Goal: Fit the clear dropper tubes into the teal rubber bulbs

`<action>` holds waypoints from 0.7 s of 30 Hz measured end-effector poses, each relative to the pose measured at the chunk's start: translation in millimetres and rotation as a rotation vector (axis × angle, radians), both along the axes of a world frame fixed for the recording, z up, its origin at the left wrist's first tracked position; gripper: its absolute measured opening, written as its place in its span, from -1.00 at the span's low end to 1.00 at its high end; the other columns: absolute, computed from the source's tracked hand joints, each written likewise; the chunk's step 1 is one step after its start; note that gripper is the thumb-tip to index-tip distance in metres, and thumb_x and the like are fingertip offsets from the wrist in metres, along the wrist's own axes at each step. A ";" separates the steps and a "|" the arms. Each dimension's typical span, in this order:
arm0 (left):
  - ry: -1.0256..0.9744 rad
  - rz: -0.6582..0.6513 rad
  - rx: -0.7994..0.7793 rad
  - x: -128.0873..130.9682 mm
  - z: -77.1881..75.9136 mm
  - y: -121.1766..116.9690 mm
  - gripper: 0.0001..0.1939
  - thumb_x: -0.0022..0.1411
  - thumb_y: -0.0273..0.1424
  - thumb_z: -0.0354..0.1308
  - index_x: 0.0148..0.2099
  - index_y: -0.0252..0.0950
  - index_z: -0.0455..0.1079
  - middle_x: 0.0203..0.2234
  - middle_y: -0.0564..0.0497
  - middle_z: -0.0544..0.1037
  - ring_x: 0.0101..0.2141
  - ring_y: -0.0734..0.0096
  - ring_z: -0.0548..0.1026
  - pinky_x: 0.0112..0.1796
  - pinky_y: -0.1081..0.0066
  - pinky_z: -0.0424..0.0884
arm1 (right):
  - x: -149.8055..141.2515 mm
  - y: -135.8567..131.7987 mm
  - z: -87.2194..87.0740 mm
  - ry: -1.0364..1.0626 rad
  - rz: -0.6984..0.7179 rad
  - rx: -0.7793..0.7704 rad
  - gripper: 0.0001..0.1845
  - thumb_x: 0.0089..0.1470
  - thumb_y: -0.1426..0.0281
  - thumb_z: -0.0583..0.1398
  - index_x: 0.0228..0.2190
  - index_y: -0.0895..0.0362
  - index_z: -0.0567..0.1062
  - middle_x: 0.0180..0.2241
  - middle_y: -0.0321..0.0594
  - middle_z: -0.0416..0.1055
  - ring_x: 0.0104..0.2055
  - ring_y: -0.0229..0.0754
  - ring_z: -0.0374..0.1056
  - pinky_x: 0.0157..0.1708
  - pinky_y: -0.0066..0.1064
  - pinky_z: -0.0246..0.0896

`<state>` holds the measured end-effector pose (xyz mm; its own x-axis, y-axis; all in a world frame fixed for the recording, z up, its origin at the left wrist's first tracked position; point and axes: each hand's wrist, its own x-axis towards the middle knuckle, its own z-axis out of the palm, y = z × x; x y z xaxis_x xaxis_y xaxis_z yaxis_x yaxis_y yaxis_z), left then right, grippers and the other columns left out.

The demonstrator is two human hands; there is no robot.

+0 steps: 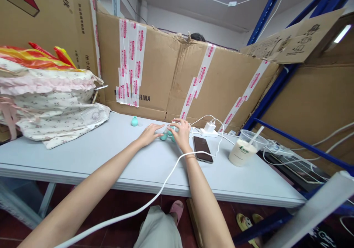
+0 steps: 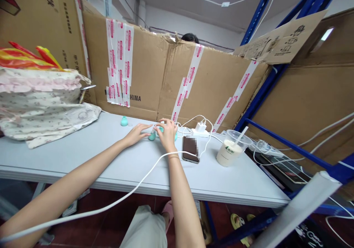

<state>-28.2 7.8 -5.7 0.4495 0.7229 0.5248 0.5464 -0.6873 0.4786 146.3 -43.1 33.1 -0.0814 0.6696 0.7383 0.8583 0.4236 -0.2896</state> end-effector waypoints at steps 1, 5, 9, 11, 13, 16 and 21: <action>-0.020 0.046 0.028 -1.9 1.2 1.3 -0.49 0.11 -0.22 0.06 0.12 -0.16 0.21 -0.01 -0.03 0.36 0.00 0.22 0.23 0.02 0.26 0.11 | 0.7 1.5 -0.8 0.009 -0.032 0.005 -0.79 0.08 0.34 0.08 -0.37 0.02 0.53 -0.10 -0.21 0.31 -0.03 -0.07 0.07 -0.06 -0.19 -0.13; -0.126 0.318 0.103 -15.6 9.6 6.8 -0.60 0.15 -0.28 0.02 0.05 -0.17 0.27 -0.05 -0.05 0.34 -0.01 0.22 0.21 0.01 0.24 0.09 | 2.3 6.2 -2.9 0.022 -0.105 0.044 -0.78 0.06 0.30 0.07 -0.40 0.04 0.52 -0.09 -0.19 0.26 0.00 -0.05 0.03 0.03 -0.06 -0.25; -0.281 0.571 0.133 -34.8 15.5 13.3 -0.72 0.16 -0.38 -0.01 -0.06 -0.20 0.32 -0.09 -0.04 0.35 -0.02 0.22 0.21 -0.02 0.26 0.12 | 1.4 10.1 -2.7 0.028 -0.146 0.102 -0.78 0.02 0.24 0.10 -0.43 0.06 0.51 -0.10 -0.15 0.25 0.02 -0.02 0.00 0.09 0.08 -0.47; -0.337 0.657 0.125 -43.5 15.4 17.0 -0.76 0.15 -0.42 -0.02 -0.12 -0.21 0.34 -0.11 -0.04 0.36 -0.04 0.22 0.21 -0.03 0.27 0.14 | 1.1 12.4 -2.9 0.034 -0.171 0.115 -0.77 0.01 0.23 0.11 -0.44 0.07 0.51 -0.11 -0.13 0.25 0.02 0.00 0.00 0.08 0.12 -0.48; -0.371 0.724 0.099 -50.5 13.8 21.1 -0.78 0.14 -0.44 -0.02 -0.16 -0.22 0.36 -0.13 -0.05 0.36 -0.04 0.20 0.21 -0.04 0.26 0.15 | 1.5 14.9 -4.1 0.035 -0.191 0.114 -0.77 0.01 0.24 0.11 -0.44 0.08 0.50 -0.12 -0.12 0.25 0.03 0.02 -0.01 0.07 0.16 -0.47; -0.399 0.812 0.040 -58.4 9.5 28.0 -0.78 0.13 -0.45 -0.02 -0.16 -0.21 0.35 -0.12 -0.08 0.34 -0.04 0.16 0.20 -0.06 0.22 0.17 | 2.0 17.7 -6.6 0.052 -0.211 0.104 -0.75 0.02 0.22 0.08 -0.41 0.08 0.49 -0.11 -0.10 0.24 0.03 0.03 -0.01 0.03 0.22 -0.45; -0.409 0.918 -0.106 -67.7 1.9 38.3 -0.73 0.09 -0.44 0.00 -0.11 -0.23 0.32 -0.10 -0.12 0.33 -0.02 0.10 0.19 -0.08 0.20 0.19 | -5.3 11.1 -2.7 0.051 -0.211 0.119 -0.72 0.05 0.23 0.04 -0.26 0.07 0.44 -0.06 -0.09 0.20 0.07 0.03 -0.04 0.03 0.23 -0.40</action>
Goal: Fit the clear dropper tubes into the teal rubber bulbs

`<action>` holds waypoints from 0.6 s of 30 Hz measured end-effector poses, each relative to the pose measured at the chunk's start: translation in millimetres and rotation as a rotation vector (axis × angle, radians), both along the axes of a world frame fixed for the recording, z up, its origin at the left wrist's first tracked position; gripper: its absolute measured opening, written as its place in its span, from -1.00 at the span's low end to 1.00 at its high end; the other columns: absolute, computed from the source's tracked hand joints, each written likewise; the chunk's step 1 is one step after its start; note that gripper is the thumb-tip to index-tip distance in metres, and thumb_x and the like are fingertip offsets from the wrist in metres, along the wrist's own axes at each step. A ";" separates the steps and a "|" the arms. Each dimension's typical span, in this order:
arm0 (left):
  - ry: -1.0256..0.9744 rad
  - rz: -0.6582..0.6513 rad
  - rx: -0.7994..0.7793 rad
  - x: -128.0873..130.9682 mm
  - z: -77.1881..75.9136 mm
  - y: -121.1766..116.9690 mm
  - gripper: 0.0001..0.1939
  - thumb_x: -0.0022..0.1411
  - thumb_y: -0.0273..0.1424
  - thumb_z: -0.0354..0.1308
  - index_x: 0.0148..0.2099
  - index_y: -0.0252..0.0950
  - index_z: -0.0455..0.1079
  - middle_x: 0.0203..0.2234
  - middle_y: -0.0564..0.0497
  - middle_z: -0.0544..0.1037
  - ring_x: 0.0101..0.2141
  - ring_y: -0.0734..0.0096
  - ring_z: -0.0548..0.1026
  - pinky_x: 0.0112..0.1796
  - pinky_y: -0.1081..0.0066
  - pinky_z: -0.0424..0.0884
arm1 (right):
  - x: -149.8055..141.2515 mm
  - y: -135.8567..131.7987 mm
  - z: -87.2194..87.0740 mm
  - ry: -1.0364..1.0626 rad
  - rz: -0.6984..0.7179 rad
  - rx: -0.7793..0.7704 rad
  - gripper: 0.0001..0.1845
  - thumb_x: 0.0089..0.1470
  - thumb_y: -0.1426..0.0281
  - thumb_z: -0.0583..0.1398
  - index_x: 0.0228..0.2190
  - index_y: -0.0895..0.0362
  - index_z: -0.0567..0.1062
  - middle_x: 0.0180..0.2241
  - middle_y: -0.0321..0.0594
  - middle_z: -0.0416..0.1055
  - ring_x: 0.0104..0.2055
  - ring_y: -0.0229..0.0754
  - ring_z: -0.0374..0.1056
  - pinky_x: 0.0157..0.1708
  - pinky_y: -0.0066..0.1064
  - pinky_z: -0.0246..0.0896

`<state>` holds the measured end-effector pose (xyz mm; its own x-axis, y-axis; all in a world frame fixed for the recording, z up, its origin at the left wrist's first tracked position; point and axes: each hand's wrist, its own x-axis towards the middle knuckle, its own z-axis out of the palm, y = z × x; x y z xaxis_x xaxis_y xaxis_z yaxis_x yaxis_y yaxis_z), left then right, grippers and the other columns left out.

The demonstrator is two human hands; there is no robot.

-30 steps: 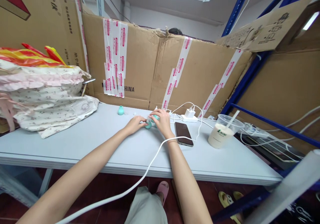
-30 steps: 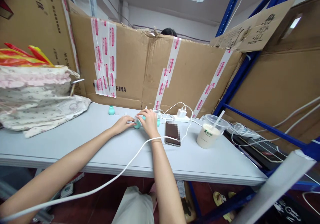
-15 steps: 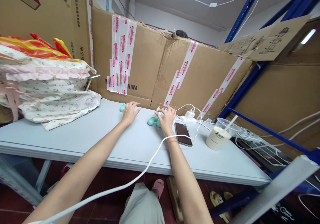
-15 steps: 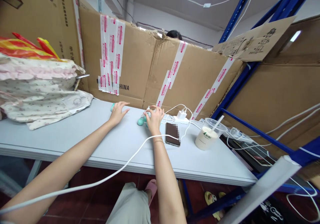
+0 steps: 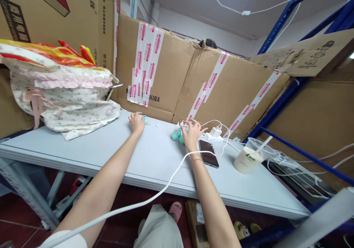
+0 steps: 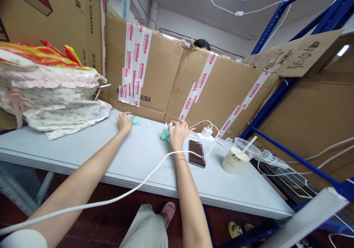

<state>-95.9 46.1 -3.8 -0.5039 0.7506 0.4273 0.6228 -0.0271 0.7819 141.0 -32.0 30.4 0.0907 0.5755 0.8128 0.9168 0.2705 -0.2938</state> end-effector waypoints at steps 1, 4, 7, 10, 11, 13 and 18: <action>-0.011 0.007 -0.015 -1.4 -1.1 1.4 -0.72 0.09 -0.44 0.00 -0.10 -0.23 0.31 -0.10 -0.12 0.33 -0.02 0.10 0.19 -0.09 0.20 0.20 | -3.7 -3.3 2.4 -0.021 -0.001 0.018 -0.72 0.06 0.25 0.03 -0.23 0.06 0.43 -0.04 -0.09 0.19 0.08 0.03 -0.05 0.03 0.21 -0.40; -0.042 0.026 -0.022 -4.4 -2.2 4.1 -0.71 0.09 -0.43 0.00 -0.09 -0.23 0.31 -0.10 -0.12 0.33 -0.01 0.11 0.19 -0.09 0.21 0.20 | -19.4 -12.5 9.4 -0.155 0.035 0.055 -0.73 0.09 0.36 0.00 -0.19 0.04 0.41 -0.02 -0.13 0.19 0.08 -0.02 -0.03 0.08 0.10 -0.43; -0.059 0.030 -0.005 -5.1 -0.8 4.7 -0.72 0.09 -0.44 0.00 -0.11 -0.22 0.31 -0.10 -0.12 0.33 -0.02 0.13 0.19 -0.08 0.21 0.19 | -40.2 -11.0 11.0 -0.378 0.170 -0.026 -0.70 0.11 0.47 -0.03 -0.18 0.02 0.39 -0.05 -0.17 0.25 0.00 -0.09 0.06 0.06 -0.10 -0.25; -0.058 0.012 0.024 -4.6 1.4 4.0 -0.74 0.09 -0.46 -0.01 -0.13 -0.22 0.31 -0.10 -0.13 0.33 -0.01 0.13 0.19 -0.07 0.19 0.18 | -63.0 7.1 6.0 -0.535 0.265 -0.174 -0.71 0.11 0.49 -0.03 -0.19 0.03 0.39 -0.13 -0.17 0.29 -0.10 -0.11 0.12 -0.10 -0.23 -0.07; -0.057 0.006 0.031 -4.3 2.1 3.6 -0.75 0.10 -0.46 -0.02 -0.14 -0.22 0.31 -0.10 -0.14 0.32 -0.01 0.12 0.18 -0.07 0.19 0.18 | -70.5 16.0 3.6 -0.545 0.261 -0.213 -0.73 0.10 0.47 -0.01 -0.18 0.04 0.39 -0.14 -0.15 0.29 -0.10 -0.10 0.12 -0.14 -0.25 -0.05; -0.057 -0.004 0.036 -4.0 3.2 2.7 -0.76 0.10 -0.46 -0.03 -0.15 -0.23 0.31 -0.11 -0.15 0.32 -0.01 0.11 0.19 -0.07 0.17 0.17 | -85.1 35.4 -1.2 -0.524 0.238 -0.269 -0.73 0.09 0.40 0.06 -0.14 0.05 0.37 -0.12 -0.13 0.28 -0.09 -0.08 0.11 -0.16 -0.26 -0.04; -0.042 -0.026 0.037 -5.1 4.0 0.9 -0.78 0.10 -0.44 -0.04 -0.19 -0.24 0.33 -0.12 -0.17 0.32 -0.01 0.07 0.19 -0.07 0.14 0.17 | -114.9 75.9 -9.7 -0.459 0.193 -0.347 -0.64 0.04 0.30 0.13 -0.07 0.02 0.35 -0.07 -0.11 0.23 -0.03 -0.05 0.07 -0.13 -0.22 -0.07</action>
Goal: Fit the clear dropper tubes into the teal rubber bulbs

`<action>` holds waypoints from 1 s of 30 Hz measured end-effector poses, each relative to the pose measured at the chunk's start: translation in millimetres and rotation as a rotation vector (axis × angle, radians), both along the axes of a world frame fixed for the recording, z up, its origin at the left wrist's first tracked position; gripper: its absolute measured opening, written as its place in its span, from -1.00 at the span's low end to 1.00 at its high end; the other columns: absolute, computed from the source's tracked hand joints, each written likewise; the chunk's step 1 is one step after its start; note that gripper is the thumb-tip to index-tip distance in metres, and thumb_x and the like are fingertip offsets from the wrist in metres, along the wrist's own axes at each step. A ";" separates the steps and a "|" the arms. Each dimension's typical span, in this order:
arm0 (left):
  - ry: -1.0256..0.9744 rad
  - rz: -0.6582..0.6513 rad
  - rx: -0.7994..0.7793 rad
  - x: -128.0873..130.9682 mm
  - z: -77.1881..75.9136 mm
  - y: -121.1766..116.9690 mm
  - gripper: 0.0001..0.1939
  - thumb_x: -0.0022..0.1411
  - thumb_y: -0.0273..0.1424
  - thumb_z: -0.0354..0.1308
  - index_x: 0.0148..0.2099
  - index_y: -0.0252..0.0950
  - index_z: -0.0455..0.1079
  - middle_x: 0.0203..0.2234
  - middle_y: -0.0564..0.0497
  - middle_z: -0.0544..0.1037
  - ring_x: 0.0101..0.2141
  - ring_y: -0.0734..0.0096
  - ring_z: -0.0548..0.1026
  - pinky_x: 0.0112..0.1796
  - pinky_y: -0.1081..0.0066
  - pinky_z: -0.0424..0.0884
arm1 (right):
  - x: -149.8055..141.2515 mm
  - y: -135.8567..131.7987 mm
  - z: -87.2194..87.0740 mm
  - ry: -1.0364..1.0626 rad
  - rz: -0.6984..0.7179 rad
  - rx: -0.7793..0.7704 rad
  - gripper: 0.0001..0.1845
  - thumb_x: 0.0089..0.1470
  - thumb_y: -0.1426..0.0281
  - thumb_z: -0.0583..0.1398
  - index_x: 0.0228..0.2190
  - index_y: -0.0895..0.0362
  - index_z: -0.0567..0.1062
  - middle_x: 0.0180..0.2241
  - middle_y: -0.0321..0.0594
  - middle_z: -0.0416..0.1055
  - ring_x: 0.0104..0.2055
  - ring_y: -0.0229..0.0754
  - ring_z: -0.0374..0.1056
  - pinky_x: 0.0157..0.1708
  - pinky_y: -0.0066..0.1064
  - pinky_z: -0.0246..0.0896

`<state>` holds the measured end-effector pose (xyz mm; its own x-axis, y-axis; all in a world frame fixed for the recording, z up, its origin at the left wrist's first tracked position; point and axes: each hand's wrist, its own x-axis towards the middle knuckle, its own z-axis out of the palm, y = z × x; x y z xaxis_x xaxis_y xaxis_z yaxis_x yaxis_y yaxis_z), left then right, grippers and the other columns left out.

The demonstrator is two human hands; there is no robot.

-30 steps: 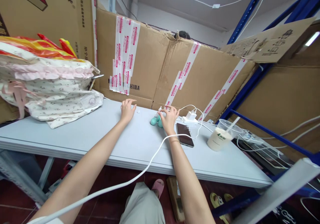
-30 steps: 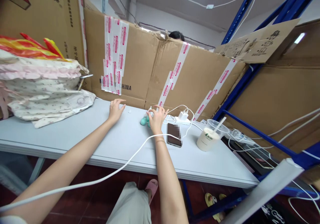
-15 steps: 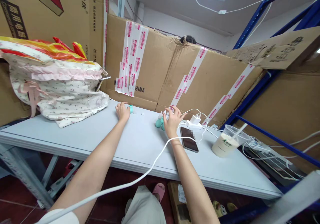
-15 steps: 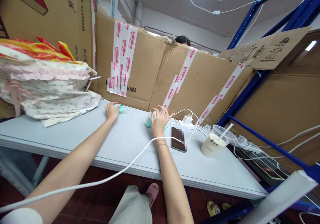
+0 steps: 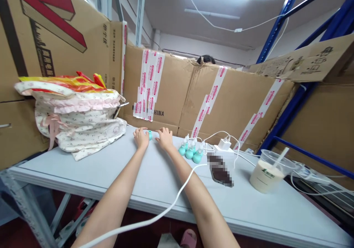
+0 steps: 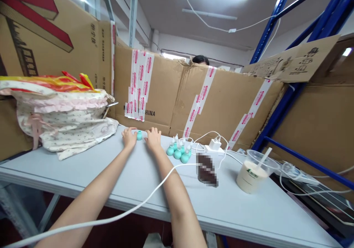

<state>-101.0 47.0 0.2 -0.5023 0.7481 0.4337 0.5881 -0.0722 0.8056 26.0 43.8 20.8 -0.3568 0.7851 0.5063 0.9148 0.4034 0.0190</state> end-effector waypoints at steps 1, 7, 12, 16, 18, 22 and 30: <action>0.004 -0.006 0.005 -0.8 -0.4 0.1 -0.78 0.09 -0.45 -0.03 -0.20 -0.23 0.34 -0.12 -0.17 0.32 -0.01 0.07 0.19 -0.07 0.14 0.17 | -3.9 5.0 -1.6 -0.006 0.001 -0.013 -0.66 0.03 0.30 0.14 -0.10 0.02 0.37 -0.07 -0.11 0.24 -0.03 -0.04 0.07 -0.12 -0.22 -0.08; 0.044 0.018 0.112 -3.2 -2.9 4.0 -0.81 0.05 -0.47 0.01 -0.24 -0.23 0.37 -0.18 -0.14 0.36 -0.06 0.10 0.25 -0.07 0.16 0.20 | -7.2 14.7 -10.8 -0.065 0.038 -0.035 -0.78 0.05 0.43 0.12 -0.20 0.08 0.41 -0.15 -0.12 0.34 -0.04 -0.09 0.11 -0.12 -0.24 -0.10; -0.031 -0.261 0.273 5.3 2.2 8.4 -0.78 0.10 -0.41 0.03 -0.19 -0.33 0.37 -0.24 -0.13 0.44 -0.22 0.27 0.40 -0.10 0.26 0.26 | 5.1 12.9 2.5 0.224 0.051 -0.090 -0.82 0.06 0.30 0.12 -0.28 0.04 0.46 -0.27 -0.23 0.46 -0.14 -0.16 0.25 -0.13 -0.29 -0.08; -0.113 -0.599 0.198 10.4 0.7 13.3 -0.74 0.09 -0.34 0.06 -0.21 -0.36 0.44 -0.36 -0.10 0.53 -0.32 0.30 0.46 -0.21 0.33 0.32 | 14.8 19.0 19.0 0.487 0.013 -0.254 -0.77 0.02 0.17 0.12 -0.35 -0.03 0.52 -0.36 -0.32 0.50 -0.24 -0.20 0.35 -0.20 -0.38 0.05; -0.163 -0.673 0.127 10.3 -2.5 16.7 -0.75 0.02 -0.31 0.13 -0.28 -0.36 0.47 -0.40 -0.10 0.55 -0.37 0.30 0.47 -0.24 0.34 0.33 | 18.2 23.4 21.6 0.540 0.039 -0.332 -0.75 -0.04 0.14 0.15 -0.38 -0.02 0.54 -0.39 -0.32 0.50 -0.29 -0.20 0.37 -0.26 -0.43 0.10; -0.367 -0.668 0.074 6.4 -3.9 21.9 -0.65 -0.20 -0.26 0.29 -0.34 -0.40 0.49 -0.42 -0.14 0.56 -0.39 0.32 0.46 -0.29 0.36 0.32 | 20.3 28.9 13.9 0.626 0.075 -0.345 -0.63 0.09 0.12 0.01 -0.23 0.02 0.49 -0.37 -0.29 0.49 -0.38 -0.25 0.36 -0.31 -0.44 0.14; -0.795 -0.663 0.149 -6.5 16.2 10.5 -0.45 -0.21 -0.15 0.29 -0.14 -0.33 0.45 -0.38 -0.05 0.52 -0.54 0.61 0.32 -0.51 0.57 0.19 | 6.1 23.0 -17.7 -0.099 -0.027 -0.058 -0.81 0.03 0.39 0.13 -0.34 0.07 0.54 -0.08 -0.06 0.34 0.00 -0.01 0.09 -0.09 -0.16 -0.10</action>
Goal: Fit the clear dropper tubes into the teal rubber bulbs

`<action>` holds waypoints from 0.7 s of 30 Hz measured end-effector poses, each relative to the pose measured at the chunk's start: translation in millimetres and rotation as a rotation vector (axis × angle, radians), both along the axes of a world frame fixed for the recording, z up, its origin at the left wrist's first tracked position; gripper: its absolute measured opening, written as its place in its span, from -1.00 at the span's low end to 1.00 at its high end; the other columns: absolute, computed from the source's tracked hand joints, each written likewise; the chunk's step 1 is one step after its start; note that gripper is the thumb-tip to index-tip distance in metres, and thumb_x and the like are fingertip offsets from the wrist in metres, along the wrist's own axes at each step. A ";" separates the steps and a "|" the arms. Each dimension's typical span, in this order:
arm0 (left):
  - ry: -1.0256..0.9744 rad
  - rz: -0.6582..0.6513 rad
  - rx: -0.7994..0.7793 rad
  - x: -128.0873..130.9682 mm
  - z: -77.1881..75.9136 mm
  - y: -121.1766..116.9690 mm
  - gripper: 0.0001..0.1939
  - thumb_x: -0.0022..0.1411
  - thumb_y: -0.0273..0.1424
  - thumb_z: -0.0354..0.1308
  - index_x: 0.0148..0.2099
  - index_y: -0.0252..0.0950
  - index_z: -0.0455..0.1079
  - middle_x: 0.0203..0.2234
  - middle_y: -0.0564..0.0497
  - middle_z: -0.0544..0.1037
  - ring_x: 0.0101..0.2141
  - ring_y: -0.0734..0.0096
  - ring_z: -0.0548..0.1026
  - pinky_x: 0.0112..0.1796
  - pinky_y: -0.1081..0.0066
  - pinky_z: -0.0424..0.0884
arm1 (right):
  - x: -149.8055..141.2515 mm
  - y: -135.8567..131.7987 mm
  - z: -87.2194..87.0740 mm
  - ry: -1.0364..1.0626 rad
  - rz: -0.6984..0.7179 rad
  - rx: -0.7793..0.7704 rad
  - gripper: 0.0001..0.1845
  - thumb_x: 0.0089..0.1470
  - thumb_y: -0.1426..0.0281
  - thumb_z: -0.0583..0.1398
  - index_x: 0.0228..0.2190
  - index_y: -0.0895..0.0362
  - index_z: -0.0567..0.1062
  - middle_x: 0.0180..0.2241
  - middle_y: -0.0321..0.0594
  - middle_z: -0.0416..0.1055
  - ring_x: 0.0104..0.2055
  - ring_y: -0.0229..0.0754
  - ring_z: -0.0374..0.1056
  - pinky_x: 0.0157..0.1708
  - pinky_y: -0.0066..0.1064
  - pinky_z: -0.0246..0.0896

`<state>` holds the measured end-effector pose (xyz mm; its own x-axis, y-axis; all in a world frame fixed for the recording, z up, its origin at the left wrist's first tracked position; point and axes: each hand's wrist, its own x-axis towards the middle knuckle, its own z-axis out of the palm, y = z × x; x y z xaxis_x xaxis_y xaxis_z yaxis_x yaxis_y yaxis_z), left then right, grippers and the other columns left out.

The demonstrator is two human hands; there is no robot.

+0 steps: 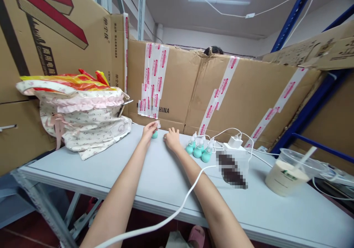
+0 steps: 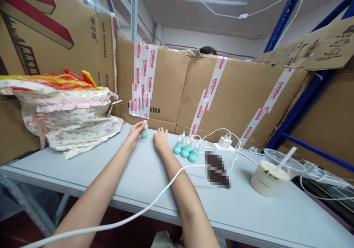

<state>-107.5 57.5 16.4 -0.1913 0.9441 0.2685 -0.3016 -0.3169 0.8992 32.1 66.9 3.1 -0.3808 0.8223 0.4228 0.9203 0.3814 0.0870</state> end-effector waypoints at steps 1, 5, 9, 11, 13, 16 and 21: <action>-0.016 -0.020 -0.008 -0.6 1.3 -1.5 -0.45 -0.19 -0.15 0.29 -0.12 -0.31 0.44 -0.39 -0.03 0.51 -0.55 0.63 0.31 -0.52 0.59 0.17 | -2.2 0.3 -2.2 -0.043 -0.008 0.014 -0.81 0.03 0.40 0.12 -0.36 0.10 0.55 -0.08 -0.03 0.33 0.00 0.00 0.08 -0.10 -0.16 -0.11; -0.059 -0.111 -0.016 0.1 3.3 -4.9 -0.50 -0.14 -0.17 0.26 -0.13 -0.30 0.43 -0.39 0.00 0.48 -0.54 0.65 0.32 -0.53 0.61 0.17 | -7.1 3.6 -6.3 -0.074 -0.008 0.072 -0.76 0.05 0.48 0.07 -0.37 0.13 0.55 -0.14 -0.03 0.36 -0.05 -0.03 0.09 -0.14 -0.19 -0.11; -0.087 -0.146 -0.040 3.0 3.7 -6.0 -0.57 -0.11 -0.20 0.25 -0.17 -0.31 0.44 -0.41 0.01 0.47 -0.54 0.65 0.33 -0.52 0.61 0.19 | -6.3 1.0 -5.2 -0.050 0.019 0.122 -0.77 0.05 0.50 0.07 -0.42 0.15 0.53 -0.26 -0.04 0.40 -0.12 -0.05 0.12 -0.18 -0.21 -0.12; -0.086 -0.161 -0.052 4.8 3.2 -6.2 -0.60 -0.10 -0.21 0.25 -0.19 -0.30 0.44 -0.40 0.02 0.47 -0.53 0.65 0.34 -0.49 0.60 0.20 | -4.3 -4.7 -0.3 0.046 0.033 0.153 -0.79 0.07 0.45 0.08 -0.42 0.14 0.52 -0.30 -0.08 0.42 -0.14 -0.06 0.14 -0.20 -0.22 -0.12; -0.081 -0.194 -0.068 7.0 2.4 -6.6 -0.61 -0.09 -0.21 0.25 -0.21 -0.31 0.43 -0.38 0.01 0.48 -0.51 0.64 0.36 -0.45 0.59 0.22 | -0.9 -13.2 8.5 0.208 0.041 0.191 -0.79 0.09 0.39 0.06 -0.40 0.09 0.51 -0.31 -0.15 0.44 -0.16 -0.09 0.16 -0.21 -0.25 -0.13; -0.047 -0.265 -0.104 12.1 1.1 -8.6 -0.62 -0.09 -0.22 0.26 -0.22 -0.33 0.42 -0.36 -0.03 0.49 -0.45 0.56 0.43 -0.38 0.53 0.24 | 7.8 -29.1 24.8 0.505 0.028 0.238 -0.75 0.13 0.32 0.02 -0.35 0.05 0.49 -0.31 -0.24 0.46 -0.20 -0.15 0.20 -0.23 -0.30 -0.12; 0.114 -0.485 -0.103 24.8 -1.2 -17.2 -0.62 -0.08 -0.22 0.26 -0.23 -0.36 0.41 -0.34 -0.08 0.49 -0.40 0.43 0.48 -0.35 0.48 0.24 | 27.1 -55.7 34.4 0.781 0.041 0.215 -0.72 0.10 0.23 0.04 -0.41 0.05 0.50 -0.31 -0.28 0.46 -0.24 -0.18 0.25 -0.24 -0.36 -0.08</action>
<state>-82.6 40.3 15.2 0.3009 0.9396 0.1631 -0.2905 -0.0726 0.9541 59.2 11.2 37.5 0.0621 0.6845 0.7263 0.7313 0.4641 -0.4999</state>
